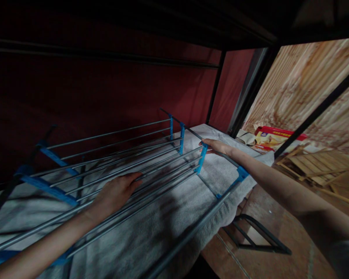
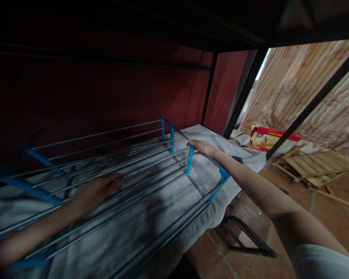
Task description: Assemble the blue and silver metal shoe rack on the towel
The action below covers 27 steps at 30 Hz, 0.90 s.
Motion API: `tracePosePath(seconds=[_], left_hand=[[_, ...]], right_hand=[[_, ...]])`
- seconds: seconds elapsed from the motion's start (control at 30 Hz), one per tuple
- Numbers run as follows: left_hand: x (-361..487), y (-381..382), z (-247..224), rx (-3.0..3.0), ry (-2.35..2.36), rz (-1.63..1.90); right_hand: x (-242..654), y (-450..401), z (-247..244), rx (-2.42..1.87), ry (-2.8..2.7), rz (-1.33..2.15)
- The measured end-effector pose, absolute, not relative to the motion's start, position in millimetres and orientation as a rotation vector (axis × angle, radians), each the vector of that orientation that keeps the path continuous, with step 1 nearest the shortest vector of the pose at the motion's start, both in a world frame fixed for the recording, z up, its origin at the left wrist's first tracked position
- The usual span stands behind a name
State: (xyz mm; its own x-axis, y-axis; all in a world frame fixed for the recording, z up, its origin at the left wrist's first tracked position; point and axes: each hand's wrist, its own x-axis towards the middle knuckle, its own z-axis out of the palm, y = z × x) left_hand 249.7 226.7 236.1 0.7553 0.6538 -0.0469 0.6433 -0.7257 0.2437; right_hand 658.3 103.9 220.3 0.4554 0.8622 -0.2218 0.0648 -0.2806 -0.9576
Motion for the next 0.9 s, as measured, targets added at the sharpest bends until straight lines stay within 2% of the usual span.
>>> tracePosePath(seconds=[0.9], left_hand=[[243.2,224.6,238.5,2.698,0.989,0.125]], right_hand=[[654.2,103.1,217.9,-1.674,-0.799,0.972]])
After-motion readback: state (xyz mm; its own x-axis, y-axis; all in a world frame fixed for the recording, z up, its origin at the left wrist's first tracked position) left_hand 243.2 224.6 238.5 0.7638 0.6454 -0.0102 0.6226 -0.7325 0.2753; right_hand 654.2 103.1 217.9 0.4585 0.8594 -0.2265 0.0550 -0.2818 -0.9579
